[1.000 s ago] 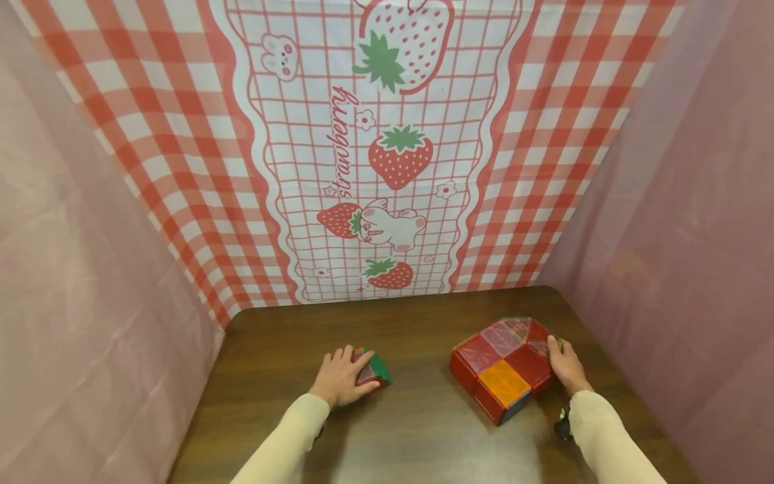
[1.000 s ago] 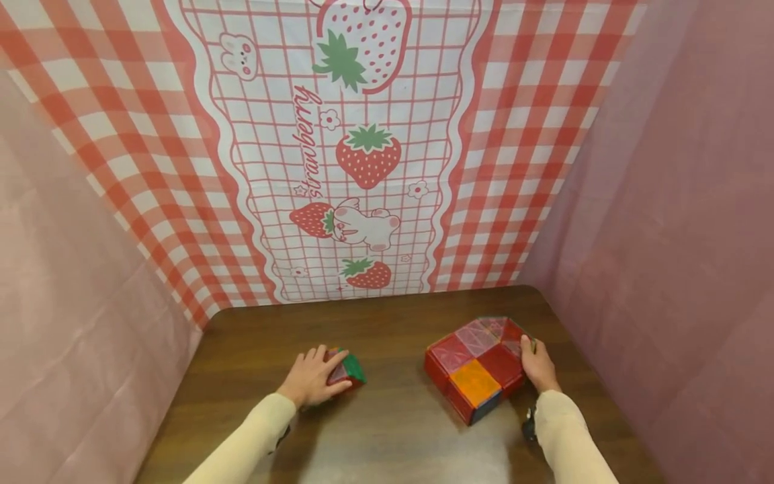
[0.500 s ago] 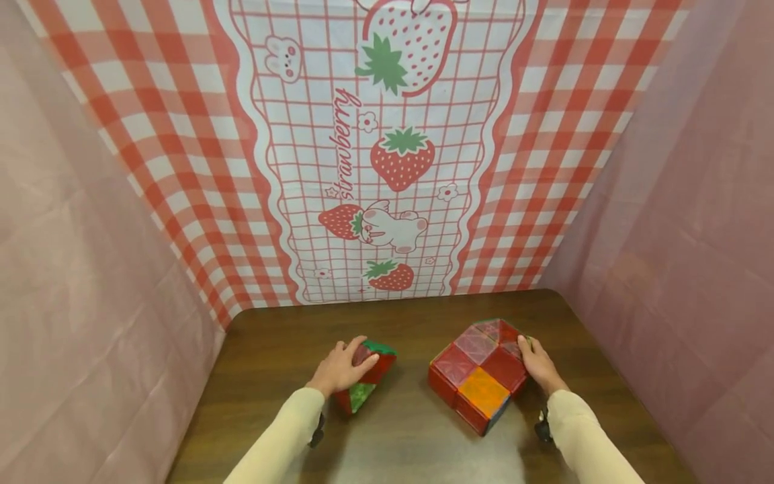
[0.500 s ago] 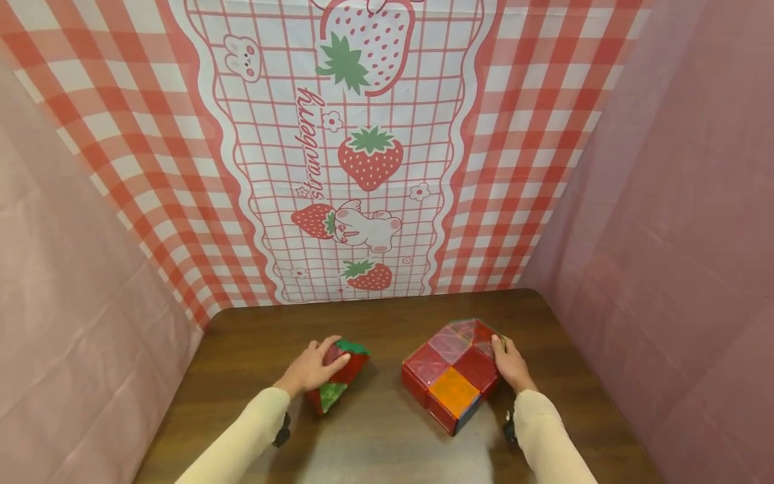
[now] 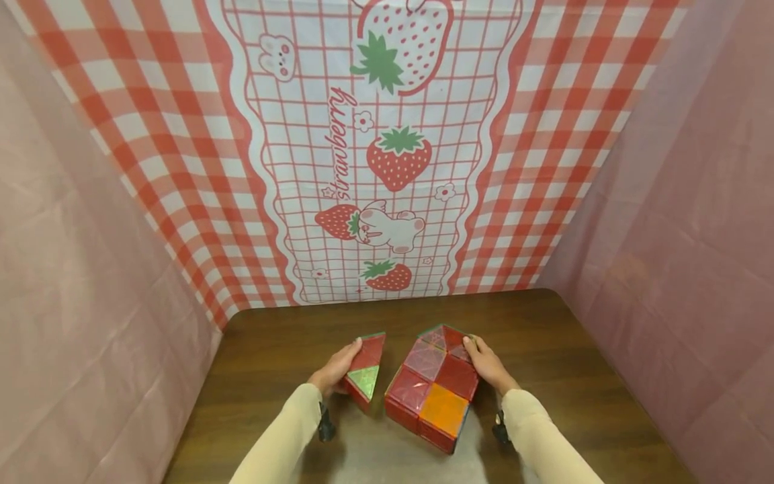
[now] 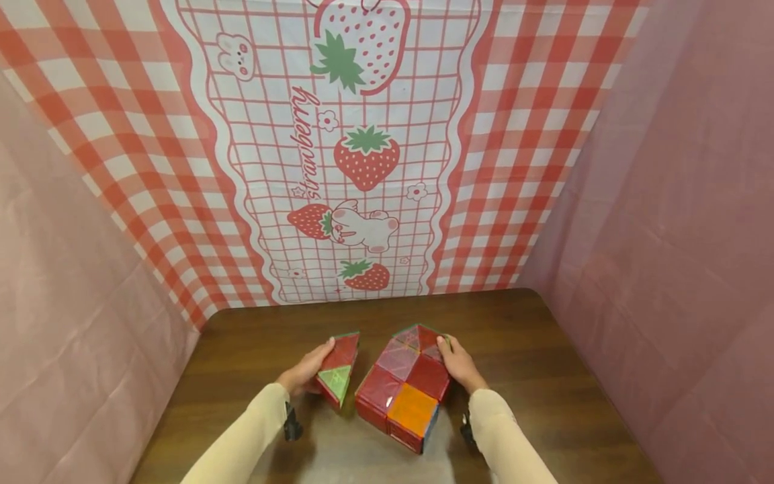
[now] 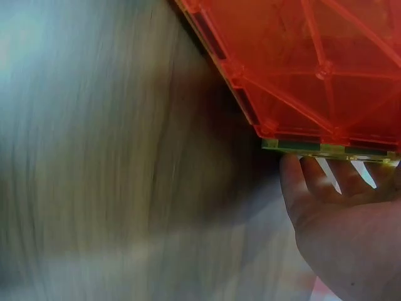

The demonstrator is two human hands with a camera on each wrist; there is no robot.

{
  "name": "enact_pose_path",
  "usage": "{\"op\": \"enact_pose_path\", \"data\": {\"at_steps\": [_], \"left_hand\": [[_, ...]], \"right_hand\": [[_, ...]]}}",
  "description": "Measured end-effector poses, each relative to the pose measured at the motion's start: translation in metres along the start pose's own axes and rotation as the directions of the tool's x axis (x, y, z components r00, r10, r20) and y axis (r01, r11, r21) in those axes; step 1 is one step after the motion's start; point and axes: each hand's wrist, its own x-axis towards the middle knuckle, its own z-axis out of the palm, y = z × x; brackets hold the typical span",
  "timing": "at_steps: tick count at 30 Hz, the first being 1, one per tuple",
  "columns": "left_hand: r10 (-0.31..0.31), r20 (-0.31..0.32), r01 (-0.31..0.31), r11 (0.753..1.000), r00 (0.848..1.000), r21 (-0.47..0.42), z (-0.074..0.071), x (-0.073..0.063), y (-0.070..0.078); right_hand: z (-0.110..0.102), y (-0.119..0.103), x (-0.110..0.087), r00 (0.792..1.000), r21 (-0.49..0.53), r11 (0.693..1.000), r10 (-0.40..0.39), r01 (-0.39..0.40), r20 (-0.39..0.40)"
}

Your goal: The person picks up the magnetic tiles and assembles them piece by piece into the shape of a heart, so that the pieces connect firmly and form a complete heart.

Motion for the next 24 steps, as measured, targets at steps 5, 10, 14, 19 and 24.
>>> {"op": "enact_pose_path", "data": {"at_steps": [5, 10, 14, 19, 24], "left_hand": [[0.035, -0.005, -0.035, 0.996, 0.999, 0.084, 0.007, 0.003, 0.0], [0.175, -0.039, -0.157, 0.947, 0.984, 0.279, 0.011, 0.006, 0.006], [0.196, -0.061, -0.154, 0.897, 0.979, 0.415, 0.01, 0.003, 0.008], [0.167, -0.071, -0.114, 0.872, 0.983, 0.477, 0.009, -0.003, 0.007], [0.25, -0.104, -0.178, 0.874, 0.963, 0.451, 0.02, -0.018, 0.005]], "right_hand": [[0.026, -0.013, 0.001, 0.999, 0.05, 0.998, -0.033, 0.033, 0.003], [0.038, -0.015, 0.0, 0.999, 0.097, 0.995, -0.033, 0.035, -0.017], [0.04, -0.016, 0.0, 0.999, 0.097, 0.995, -0.034, 0.037, -0.026], [0.04, -0.017, -0.003, 0.999, 0.063, 0.998, -0.024, 0.027, -0.042], [0.048, -0.02, -0.02, 0.989, 0.128, 0.992, 0.011, 0.007, -0.146]]}}
